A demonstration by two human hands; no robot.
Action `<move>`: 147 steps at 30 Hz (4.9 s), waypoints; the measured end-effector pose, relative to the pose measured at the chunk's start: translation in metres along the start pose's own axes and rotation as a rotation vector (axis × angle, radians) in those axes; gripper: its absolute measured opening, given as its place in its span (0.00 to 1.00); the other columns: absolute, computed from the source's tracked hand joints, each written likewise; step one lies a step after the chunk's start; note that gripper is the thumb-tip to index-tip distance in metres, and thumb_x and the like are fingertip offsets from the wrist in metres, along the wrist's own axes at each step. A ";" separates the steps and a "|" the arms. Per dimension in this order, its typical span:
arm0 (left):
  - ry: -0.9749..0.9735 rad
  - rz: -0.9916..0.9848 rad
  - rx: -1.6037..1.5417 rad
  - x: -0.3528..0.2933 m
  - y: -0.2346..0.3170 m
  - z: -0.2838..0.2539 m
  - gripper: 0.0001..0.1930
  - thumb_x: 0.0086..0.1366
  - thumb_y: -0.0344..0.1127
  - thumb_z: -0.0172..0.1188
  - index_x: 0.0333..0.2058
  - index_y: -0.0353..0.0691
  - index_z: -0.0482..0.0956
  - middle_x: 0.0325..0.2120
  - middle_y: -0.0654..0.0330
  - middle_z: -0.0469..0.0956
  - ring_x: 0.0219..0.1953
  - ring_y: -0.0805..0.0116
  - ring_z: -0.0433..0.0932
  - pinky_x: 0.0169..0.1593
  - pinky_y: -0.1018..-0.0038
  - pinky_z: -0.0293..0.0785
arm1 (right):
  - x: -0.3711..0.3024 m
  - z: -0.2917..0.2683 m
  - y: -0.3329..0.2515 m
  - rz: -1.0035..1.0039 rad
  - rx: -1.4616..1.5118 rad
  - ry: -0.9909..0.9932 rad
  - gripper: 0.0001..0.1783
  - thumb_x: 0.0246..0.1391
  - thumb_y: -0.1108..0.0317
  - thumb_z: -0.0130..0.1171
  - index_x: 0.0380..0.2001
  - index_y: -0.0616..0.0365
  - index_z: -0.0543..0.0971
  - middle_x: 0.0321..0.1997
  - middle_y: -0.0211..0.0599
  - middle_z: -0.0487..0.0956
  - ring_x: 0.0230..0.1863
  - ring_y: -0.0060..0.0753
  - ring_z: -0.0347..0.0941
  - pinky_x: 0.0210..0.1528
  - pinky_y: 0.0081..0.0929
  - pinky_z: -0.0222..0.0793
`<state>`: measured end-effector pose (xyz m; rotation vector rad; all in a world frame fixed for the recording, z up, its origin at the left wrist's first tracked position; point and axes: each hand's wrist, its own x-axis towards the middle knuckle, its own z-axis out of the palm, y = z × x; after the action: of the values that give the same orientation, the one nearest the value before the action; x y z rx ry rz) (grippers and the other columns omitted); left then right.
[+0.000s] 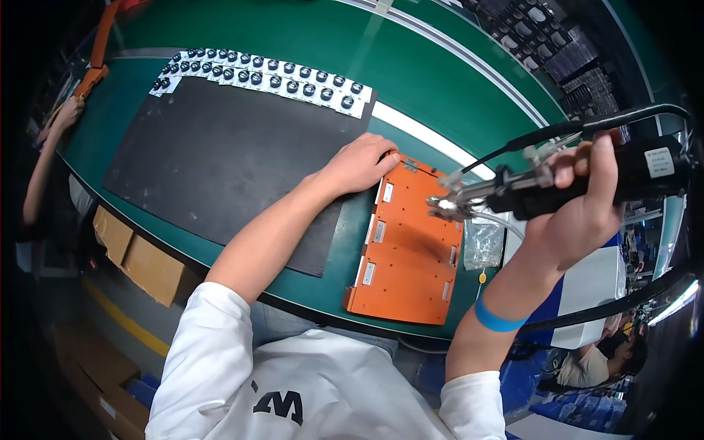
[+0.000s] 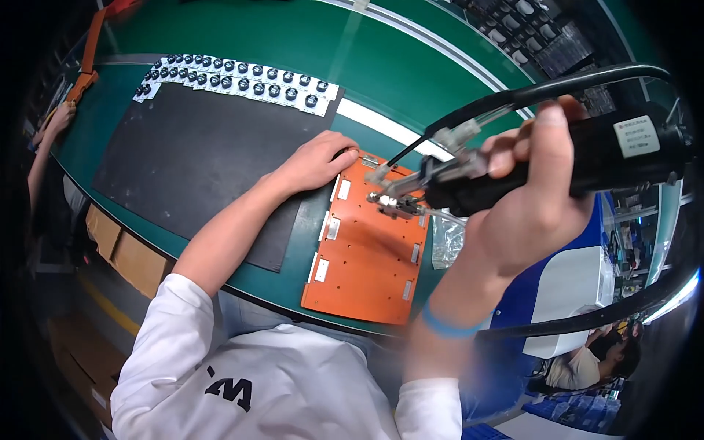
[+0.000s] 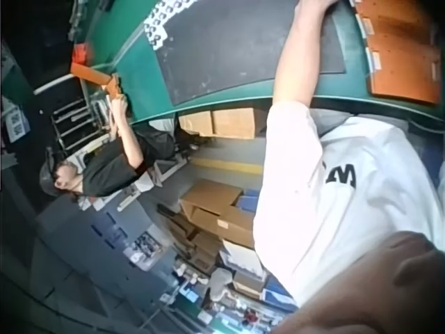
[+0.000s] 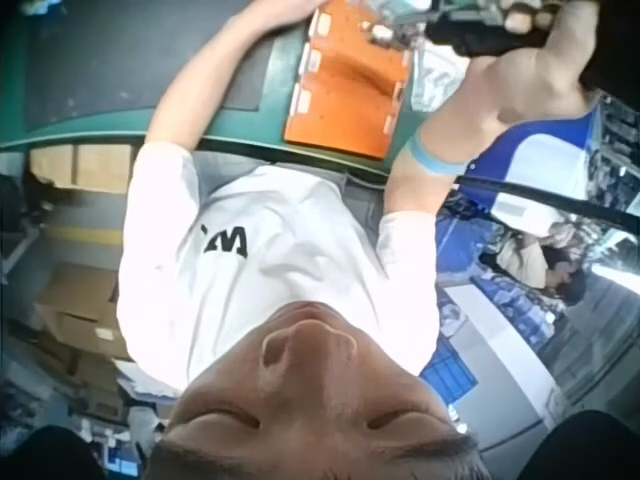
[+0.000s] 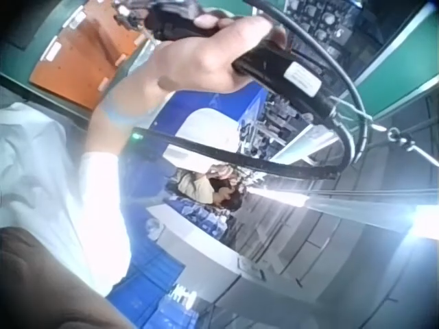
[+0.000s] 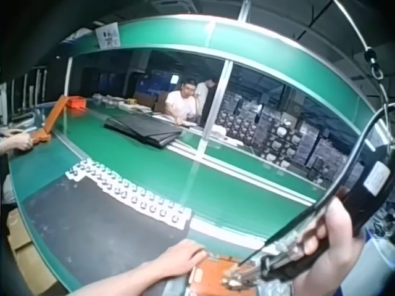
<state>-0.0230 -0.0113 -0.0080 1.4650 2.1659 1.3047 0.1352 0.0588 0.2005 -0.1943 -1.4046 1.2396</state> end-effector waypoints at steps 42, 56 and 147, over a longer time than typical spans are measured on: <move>0.018 0.019 0.009 0.000 -0.002 -0.001 0.16 0.66 0.43 0.48 0.41 0.37 0.77 0.39 0.52 0.76 0.48 0.54 0.71 0.52 0.64 0.68 | -0.022 -0.005 0.022 0.045 -0.085 0.019 0.10 0.56 0.70 0.56 0.37 0.66 0.75 0.21 0.31 0.70 0.18 0.20 0.65 0.22 0.17 0.61; 0.009 0.031 -0.005 0.001 -0.002 0.002 0.17 0.66 0.43 0.48 0.42 0.36 0.77 0.38 0.52 0.76 0.47 0.55 0.71 0.52 0.65 0.67 | -0.061 0.015 0.019 0.167 -0.054 -0.038 0.17 0.56 0.72 0.53 0.48 0.68 0.68 0.19 0.30 0.68 0.16 0.16 0.61 0.18 0.15 0.58; 0.000 0.007 0.028 0.001 -0.002 0.003 0.17 0.67 0.44 0.46 0.42 0.37 0.77 0.39 0.54 0.76 0.48 0.56 0.71 0.53 0.64 0.67 | -0.102 0.016 -0.012 0.196 -0.126 0.064 0.23 0.53 0.71 0.53 0.51 0.73 0.68 0.18 0.27 0.64 0.14 0.14 0.60 0.15 0.10 0.53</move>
<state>-0.0226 -0.0091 -0.0108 1.4838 2.1900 1.2822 0.1588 -0.0290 0.1497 -0.4638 -1.4343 1.2928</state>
